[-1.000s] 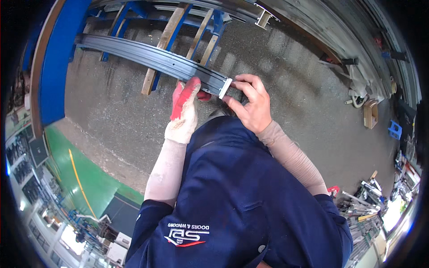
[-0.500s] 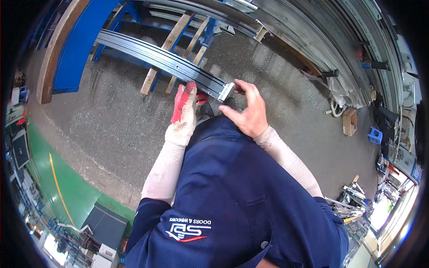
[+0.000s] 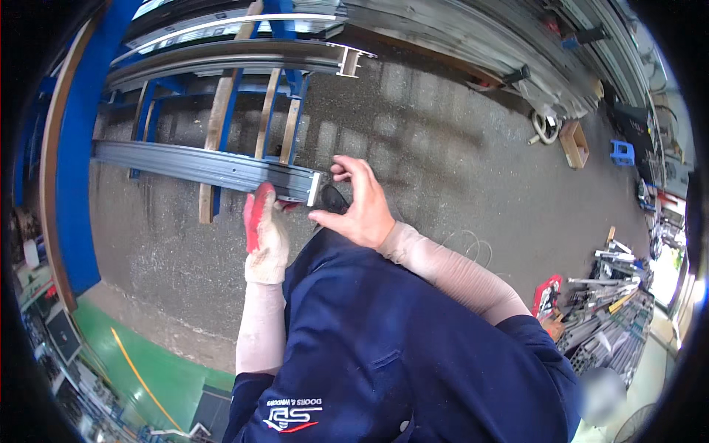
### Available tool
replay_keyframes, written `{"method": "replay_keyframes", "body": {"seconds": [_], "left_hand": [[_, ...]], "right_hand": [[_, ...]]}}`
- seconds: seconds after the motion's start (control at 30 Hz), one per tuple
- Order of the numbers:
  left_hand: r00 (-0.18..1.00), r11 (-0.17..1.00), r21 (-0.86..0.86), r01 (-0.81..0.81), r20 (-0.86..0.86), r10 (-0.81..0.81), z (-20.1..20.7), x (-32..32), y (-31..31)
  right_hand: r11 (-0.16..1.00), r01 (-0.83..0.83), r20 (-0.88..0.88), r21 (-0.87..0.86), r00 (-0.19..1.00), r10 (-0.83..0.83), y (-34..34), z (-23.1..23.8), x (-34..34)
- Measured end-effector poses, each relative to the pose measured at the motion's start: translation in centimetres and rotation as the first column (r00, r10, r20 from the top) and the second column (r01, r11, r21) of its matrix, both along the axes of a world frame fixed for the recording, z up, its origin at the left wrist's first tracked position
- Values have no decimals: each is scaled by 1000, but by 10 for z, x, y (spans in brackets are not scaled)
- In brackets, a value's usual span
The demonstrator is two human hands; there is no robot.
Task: The person sorts through a cardboard box of metal brackets and metal profiles by hand, picking them up and examining them.
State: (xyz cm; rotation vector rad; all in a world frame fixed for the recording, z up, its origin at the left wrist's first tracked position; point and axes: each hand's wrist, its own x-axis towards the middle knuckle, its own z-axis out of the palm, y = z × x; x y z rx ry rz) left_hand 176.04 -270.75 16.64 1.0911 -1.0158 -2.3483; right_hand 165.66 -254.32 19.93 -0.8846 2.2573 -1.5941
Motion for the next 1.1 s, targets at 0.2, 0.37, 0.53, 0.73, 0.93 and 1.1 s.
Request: {"method": "replay_keyframes", "body": {"seconds": [0.2,0.37,0.53,0.73,0.93,1.1], "left_hand": [[994,994,-26,108,-24,-109,16,0,-6],[996,995,-66,68,-53,-72,12,-3,0],[999,995,-95,10,-34,-13,-1,1,4],[728,725,-68,686,47,-684,18,0,22],[687,684,103,722,5,-727,51,-42,96],[618,622,-158,767,-76,-782,69,-96,168]], "right_hand": [[999,-11,-108,-35,994,7,-9,-2,-9],[999,-21,-234,36,972,29,18,-5,-11],[997,37,-215,60,976,-23,49,8,-12],[981,104,-84,164,992,-91,82,33,-14],[971,214,511,-109,850,-130,127,41,-15],[886,401,623,-234,761,-179,203,59,-21]]}}
